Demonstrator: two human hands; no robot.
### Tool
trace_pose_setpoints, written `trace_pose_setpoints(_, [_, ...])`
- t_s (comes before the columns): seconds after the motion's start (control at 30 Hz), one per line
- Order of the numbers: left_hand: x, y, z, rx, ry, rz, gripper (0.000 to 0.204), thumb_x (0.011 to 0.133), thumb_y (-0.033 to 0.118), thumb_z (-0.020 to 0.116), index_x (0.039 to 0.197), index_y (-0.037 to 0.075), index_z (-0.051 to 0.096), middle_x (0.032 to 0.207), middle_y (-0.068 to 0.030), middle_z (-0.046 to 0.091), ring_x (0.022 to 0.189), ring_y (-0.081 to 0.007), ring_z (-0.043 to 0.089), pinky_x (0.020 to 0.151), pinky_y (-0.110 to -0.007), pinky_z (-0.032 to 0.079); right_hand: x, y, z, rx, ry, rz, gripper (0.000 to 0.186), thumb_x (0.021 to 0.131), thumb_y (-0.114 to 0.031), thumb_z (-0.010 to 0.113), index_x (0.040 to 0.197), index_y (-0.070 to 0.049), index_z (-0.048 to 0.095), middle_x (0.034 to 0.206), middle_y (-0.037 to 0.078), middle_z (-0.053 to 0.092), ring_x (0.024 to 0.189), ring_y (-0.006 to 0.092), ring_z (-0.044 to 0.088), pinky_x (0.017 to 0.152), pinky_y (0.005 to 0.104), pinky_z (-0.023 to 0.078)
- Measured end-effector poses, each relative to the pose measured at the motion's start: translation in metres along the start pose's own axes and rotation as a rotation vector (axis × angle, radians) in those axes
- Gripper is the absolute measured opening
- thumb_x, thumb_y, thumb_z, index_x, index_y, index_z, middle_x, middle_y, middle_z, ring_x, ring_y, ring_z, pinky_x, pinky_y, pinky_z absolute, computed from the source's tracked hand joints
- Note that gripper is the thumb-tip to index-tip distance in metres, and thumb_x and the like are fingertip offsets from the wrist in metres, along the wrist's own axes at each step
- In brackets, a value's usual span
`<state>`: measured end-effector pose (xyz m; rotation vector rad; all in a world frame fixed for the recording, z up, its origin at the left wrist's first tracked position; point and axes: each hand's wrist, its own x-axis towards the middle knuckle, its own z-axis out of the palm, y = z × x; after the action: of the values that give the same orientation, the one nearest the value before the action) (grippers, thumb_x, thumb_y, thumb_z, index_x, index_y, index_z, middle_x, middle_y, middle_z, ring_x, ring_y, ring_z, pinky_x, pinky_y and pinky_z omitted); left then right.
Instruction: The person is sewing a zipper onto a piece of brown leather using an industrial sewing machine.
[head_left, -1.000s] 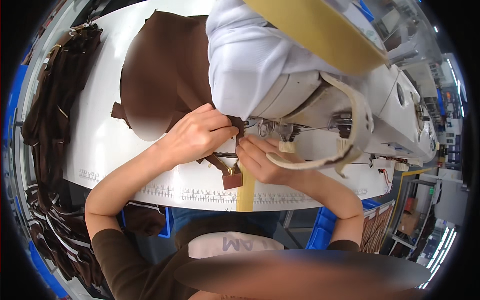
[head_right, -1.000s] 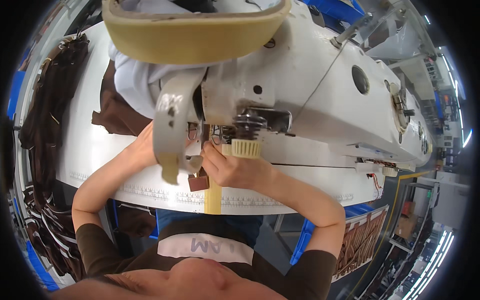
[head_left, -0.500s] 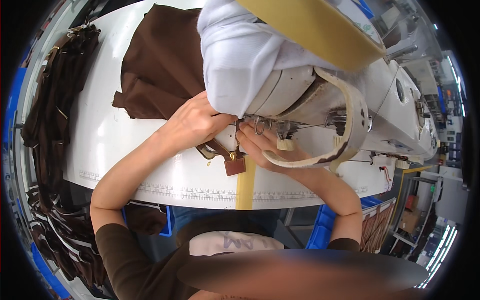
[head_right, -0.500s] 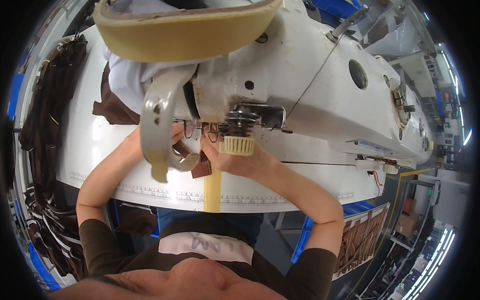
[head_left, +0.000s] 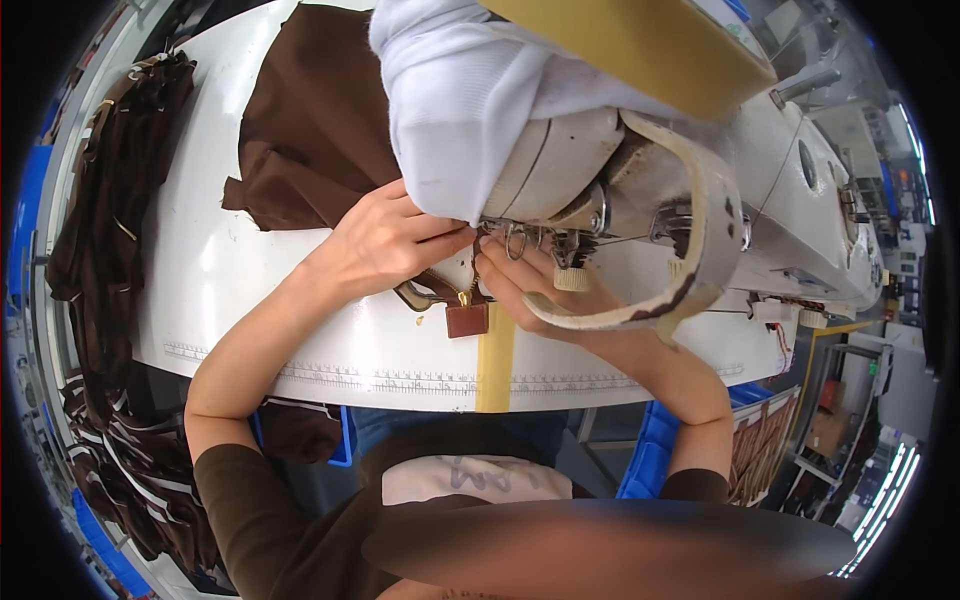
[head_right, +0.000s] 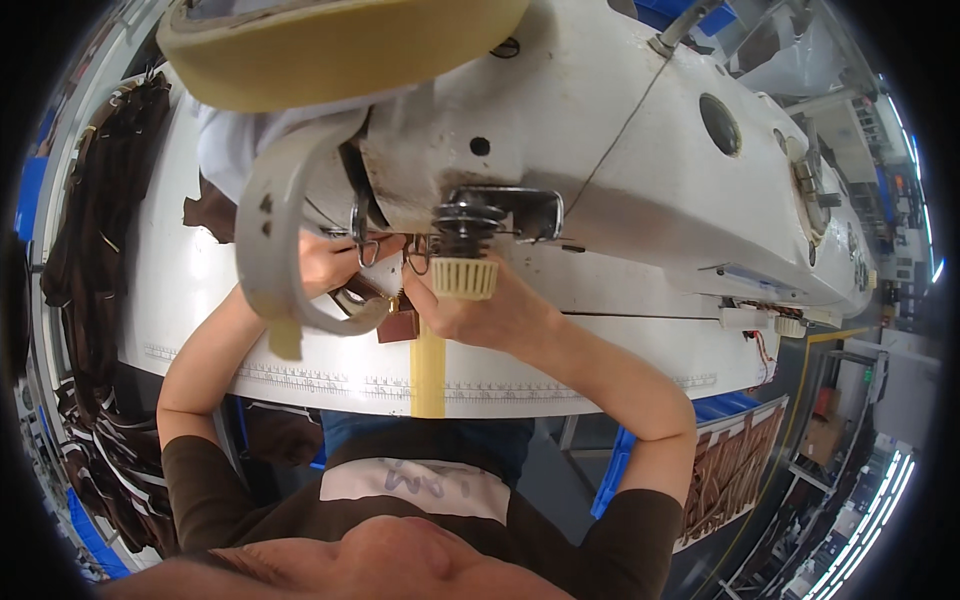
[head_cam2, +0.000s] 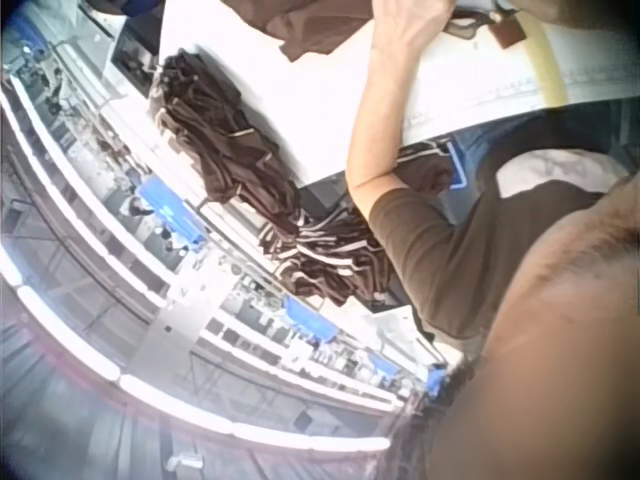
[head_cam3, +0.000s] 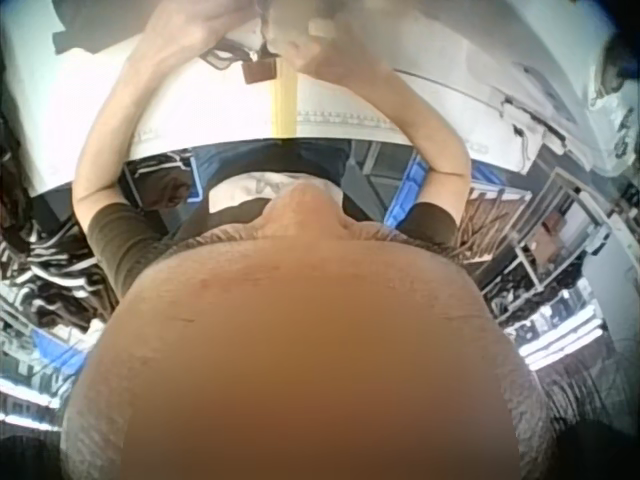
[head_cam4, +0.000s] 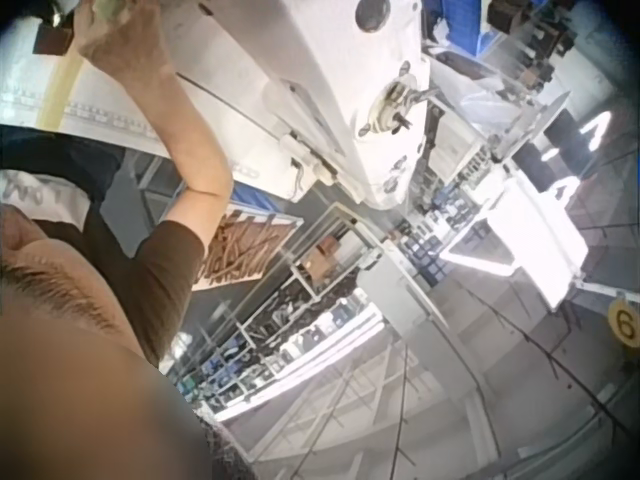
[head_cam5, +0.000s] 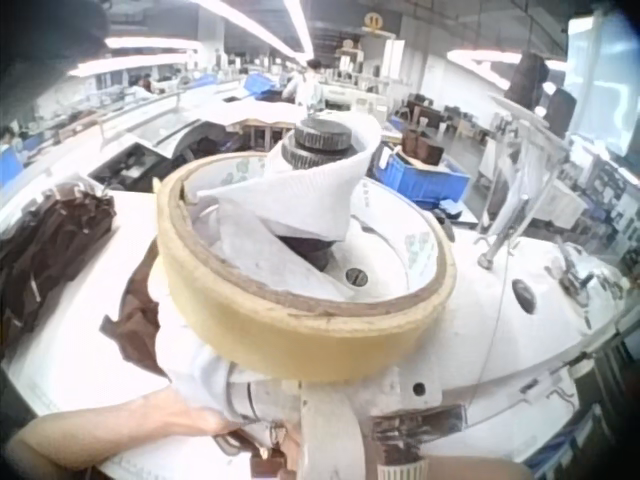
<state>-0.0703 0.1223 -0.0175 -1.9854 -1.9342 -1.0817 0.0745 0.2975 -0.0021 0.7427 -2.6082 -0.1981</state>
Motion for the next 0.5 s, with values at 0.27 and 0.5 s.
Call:
trace_pose_setpoints(0.27, [0.013, 0.004, -0.013, 0.244, -0.072, 0.029, 0.020, 0.062, 0.009, 0.062, 0.080, 0.007, 0.069, 0.081, -0.0024, 0.063, 0.084, -0.0199, 0.059, 0.079, -0.031, 0.048, -0.004, -0.003, 0.017, -0.001, 0.108, 0.121, 0.021, 0.074, -0.008, 0.061, 0.094, -0.011, 0.069, 0.106, 0.003, 0.065, 0.095, 0.0134, 0.062, 0.081, 0.0312, 0.052])
trace_pose_setpoints(0.5, [0.003, -0.003, -0.012, 0.148, -0.055, -0.006, 0.021, 0.065, 0.001, 0.065, 0.085, 0.005, 0.068, 0.083, -0.0059, 0.065, 0.084, -0.0229, 0.059, 0.079, -0.033, 0.047, -0.020, -0.004, 0.033, 0.789, 0.286, 0.729, 0.009, 0.069, 0.005, 0.055, 0.071, -0.001, 0.062, 0.071, 0.011, 0.061, 0.072, 0.0248, 0.060, 0.058, 0.0345, 0.047])
